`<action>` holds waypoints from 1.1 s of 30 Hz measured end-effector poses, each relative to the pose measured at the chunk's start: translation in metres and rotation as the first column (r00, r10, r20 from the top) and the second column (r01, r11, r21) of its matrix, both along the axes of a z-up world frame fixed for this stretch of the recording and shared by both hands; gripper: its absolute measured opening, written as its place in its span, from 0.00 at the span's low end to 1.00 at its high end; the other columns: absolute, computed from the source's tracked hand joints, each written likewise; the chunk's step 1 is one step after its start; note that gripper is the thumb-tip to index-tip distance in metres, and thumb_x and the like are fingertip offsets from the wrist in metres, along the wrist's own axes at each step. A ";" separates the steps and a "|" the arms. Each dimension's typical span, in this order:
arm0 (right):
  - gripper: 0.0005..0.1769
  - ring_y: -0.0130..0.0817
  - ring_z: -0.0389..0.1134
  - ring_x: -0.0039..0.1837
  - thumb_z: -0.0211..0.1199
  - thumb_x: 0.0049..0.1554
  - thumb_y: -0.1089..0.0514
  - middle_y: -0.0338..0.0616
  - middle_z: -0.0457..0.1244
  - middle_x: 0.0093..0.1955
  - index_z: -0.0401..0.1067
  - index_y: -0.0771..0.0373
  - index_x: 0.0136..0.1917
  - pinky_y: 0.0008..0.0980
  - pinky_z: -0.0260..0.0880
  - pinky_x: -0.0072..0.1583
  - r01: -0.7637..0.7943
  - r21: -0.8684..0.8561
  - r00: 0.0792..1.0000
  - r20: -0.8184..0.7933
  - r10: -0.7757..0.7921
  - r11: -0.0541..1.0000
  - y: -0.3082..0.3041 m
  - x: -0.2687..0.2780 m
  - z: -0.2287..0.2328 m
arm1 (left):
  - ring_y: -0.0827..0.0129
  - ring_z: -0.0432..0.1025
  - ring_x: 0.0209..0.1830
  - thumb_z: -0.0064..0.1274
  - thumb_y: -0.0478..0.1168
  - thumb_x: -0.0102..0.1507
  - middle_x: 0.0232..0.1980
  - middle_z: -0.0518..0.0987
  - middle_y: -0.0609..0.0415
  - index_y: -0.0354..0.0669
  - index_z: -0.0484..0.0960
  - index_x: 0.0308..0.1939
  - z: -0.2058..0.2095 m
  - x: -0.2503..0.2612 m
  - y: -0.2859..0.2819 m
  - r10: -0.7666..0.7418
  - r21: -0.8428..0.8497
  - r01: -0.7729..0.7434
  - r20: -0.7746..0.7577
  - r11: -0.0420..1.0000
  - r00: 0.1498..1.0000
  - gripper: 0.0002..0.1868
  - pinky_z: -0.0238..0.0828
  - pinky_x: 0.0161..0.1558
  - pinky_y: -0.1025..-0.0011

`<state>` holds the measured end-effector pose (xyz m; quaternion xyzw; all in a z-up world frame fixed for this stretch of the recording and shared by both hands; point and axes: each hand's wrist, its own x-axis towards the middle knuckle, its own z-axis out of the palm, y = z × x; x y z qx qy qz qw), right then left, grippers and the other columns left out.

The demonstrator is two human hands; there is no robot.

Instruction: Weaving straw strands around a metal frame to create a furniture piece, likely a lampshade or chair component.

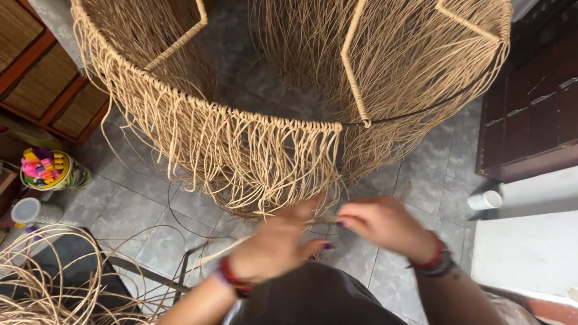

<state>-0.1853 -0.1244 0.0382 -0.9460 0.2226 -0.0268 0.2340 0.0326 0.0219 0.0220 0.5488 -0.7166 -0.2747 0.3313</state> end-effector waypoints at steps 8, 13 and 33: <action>0.11 0.22 0.70 0.34 0.57 0.61 0.50 0.26 0.72 0.33 0.81 0.48 0.44 0.26 0.66 0.42 0.156 0.159 0.986 -0.081 -0.144 0.975 -0.022 -0.031 0.021 | 0.59 0.75 0.24 0.43 0.38 0.69 0.35 0.82 0.55 0.51 0.78 0.48 -0.024 0.030 0.005 0.097 -0.029 -0.093 0.181 0.995 0.979 0.08 0.68 0.25 0.59; 0.12 0.33 0.68 0.36 0.53 0.63 0.45 0.31 0.68 0.32 0.75 0.47 0.43 0.34 0.63 0.44 0.276 -0.017 0.949 -0.156 -0.275 0.961 -0.018 -0.035 0.001 | 0.75 0.71 0.15 0.43 0.36 0.71 0.22 0.78 0.62 0.44 0.82 0.44 -0.011 0.040 0.005 0.127 0.063 -0.129 0.037 0.990 0.991 0.10 0.66 0.14 0.74; 0.10 0.39 0.67 0.45 0.49 0.65 0.62 0.42 0.66 0.46 0.72 0.61 0.51 0.36 0.66 0.50 -0.099 -0.166 0.939 0.311 0.148 0.981 -0.086 -0.038 0.042 | 0.46 0.66 0.70 0.42 0.51 0.71 0.67 0.69 0.36 0.36 0.69 0.65 0.041 -0.028 -0.050 0.260 -0.288 -0.329 -0.253 0.899 0.932 0.26 0.60 0.71 0.53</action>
